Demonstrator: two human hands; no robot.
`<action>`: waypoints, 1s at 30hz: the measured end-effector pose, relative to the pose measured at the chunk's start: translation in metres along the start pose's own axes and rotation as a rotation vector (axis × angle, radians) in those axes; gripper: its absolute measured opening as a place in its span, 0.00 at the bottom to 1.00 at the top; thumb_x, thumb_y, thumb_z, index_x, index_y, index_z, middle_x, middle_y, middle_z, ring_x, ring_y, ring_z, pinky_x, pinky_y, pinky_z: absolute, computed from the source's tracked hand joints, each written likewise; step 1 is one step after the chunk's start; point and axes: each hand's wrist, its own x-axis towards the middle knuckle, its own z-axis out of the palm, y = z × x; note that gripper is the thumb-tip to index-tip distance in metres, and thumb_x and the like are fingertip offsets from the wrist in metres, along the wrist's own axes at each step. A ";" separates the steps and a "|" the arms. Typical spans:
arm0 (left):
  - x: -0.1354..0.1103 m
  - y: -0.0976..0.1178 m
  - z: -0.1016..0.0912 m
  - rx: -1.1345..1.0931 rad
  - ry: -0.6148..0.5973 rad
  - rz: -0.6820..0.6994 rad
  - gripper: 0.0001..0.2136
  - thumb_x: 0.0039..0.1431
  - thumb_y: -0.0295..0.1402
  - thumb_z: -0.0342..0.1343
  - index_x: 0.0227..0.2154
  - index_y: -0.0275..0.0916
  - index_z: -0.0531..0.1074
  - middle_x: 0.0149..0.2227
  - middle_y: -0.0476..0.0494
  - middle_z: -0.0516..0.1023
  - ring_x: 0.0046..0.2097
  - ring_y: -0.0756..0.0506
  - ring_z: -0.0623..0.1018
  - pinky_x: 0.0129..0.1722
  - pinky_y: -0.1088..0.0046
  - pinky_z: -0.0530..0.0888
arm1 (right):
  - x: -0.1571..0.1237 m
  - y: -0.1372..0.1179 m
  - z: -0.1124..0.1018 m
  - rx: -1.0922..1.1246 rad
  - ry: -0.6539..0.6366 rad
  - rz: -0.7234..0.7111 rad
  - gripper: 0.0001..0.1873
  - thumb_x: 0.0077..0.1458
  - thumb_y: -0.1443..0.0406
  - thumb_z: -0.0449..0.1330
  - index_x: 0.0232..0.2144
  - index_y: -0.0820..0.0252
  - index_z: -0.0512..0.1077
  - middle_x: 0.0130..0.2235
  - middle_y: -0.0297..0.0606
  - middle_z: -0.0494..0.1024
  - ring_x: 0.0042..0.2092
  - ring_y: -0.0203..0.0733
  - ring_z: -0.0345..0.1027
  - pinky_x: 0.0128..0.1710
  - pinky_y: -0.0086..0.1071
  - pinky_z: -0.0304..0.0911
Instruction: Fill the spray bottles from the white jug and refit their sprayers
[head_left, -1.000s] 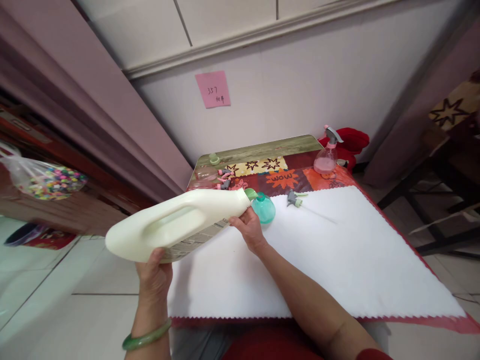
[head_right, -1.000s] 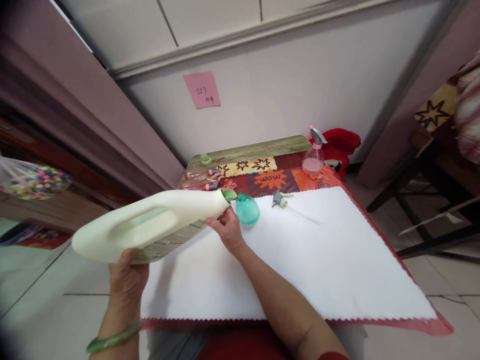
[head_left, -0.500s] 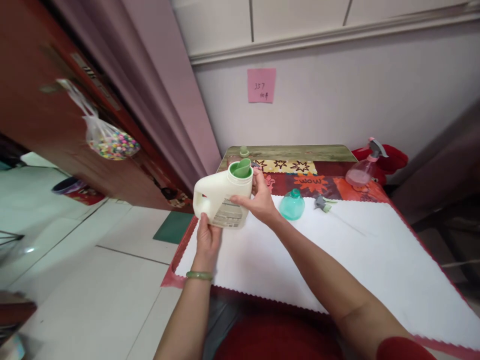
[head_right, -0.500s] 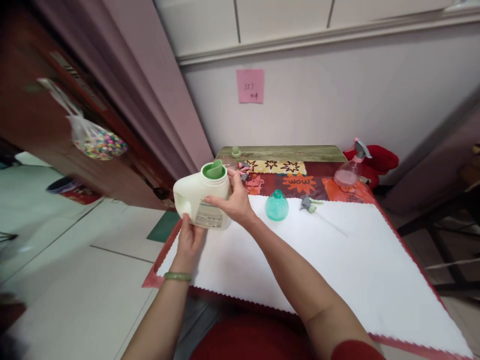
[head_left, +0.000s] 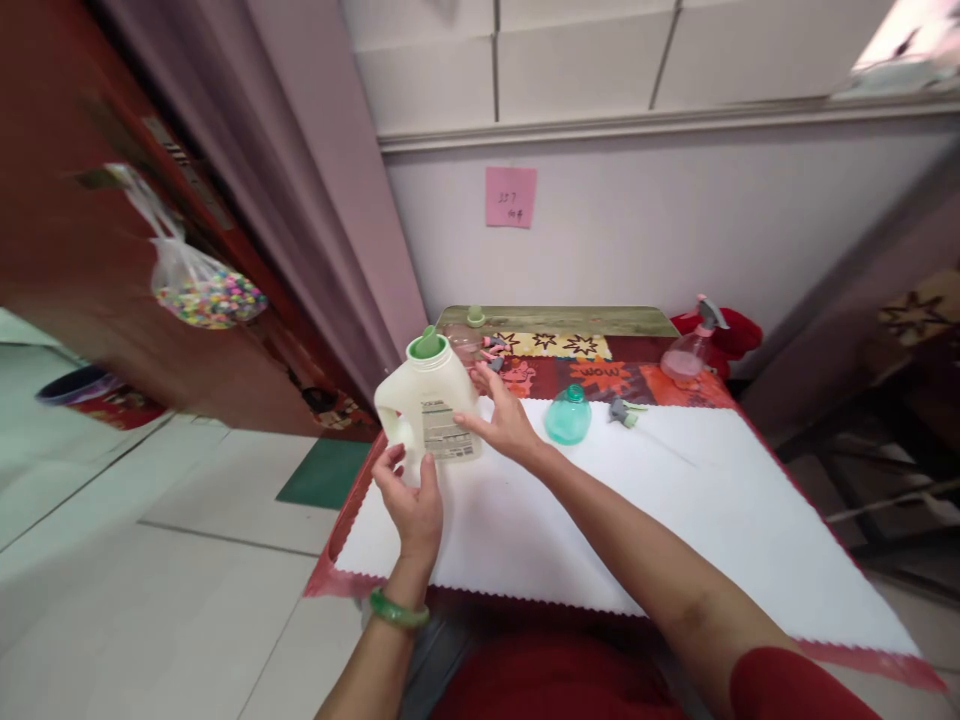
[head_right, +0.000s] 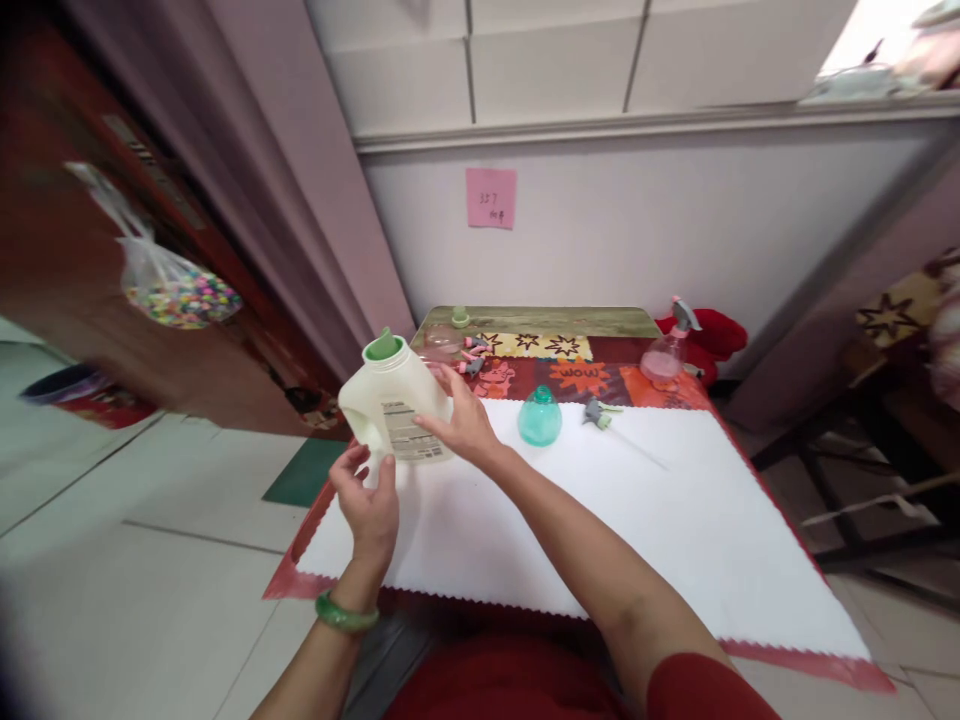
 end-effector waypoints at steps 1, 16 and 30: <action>-0.007 0.005 0.002 -0.014 -0.059 0.019 0.20 0.61 0.43 0.65 0.52 0.41 0.70 0.53 0.38 0.76 0.55 0.39 0.77 0.62 0.53 0.70 | -0.016 0.001 -0.011 -0.045 0.054 -0.011 0.46 0.46 0.53 0.79 0.65 0.53 0.69 0.64 0.50 0.77 0.67 0.60 0.70 0.70 0.55 0.60; -0.069 0.006 0.197 0.028 -0.584 -0.012 0.49 0.41 0.46 0.77 0.65 0.40 0.61 0.66 0.25 0.70 0.68 0.28 0.72 0.64 0.46 0.71 | -0.089 0.002 -0.265 -1.161 0.296 0.540 0.15 0.63 0.56 0.63 0.47 0.55 0.83 0.49 0.43 0.87 0.49 0.50 0.82 0.48 0.38 0.70; -0.079 -0.001 0.226 0.219 -0.582 0.082 0.42 0.42 0.42 0.77 0.60 0.45 0.64 0.57 0.33 0.78 0.62 0.29 0.77 0.67 0.44 0.63 | -0.032 0.035 -0.253 -1.185 0.213 0.665 0.04 0.44 0.65 0.73 0.25 0.54 0.81 0.33 0.40 0.86 0.41 0.51 0.81 0.37 0.34 0.68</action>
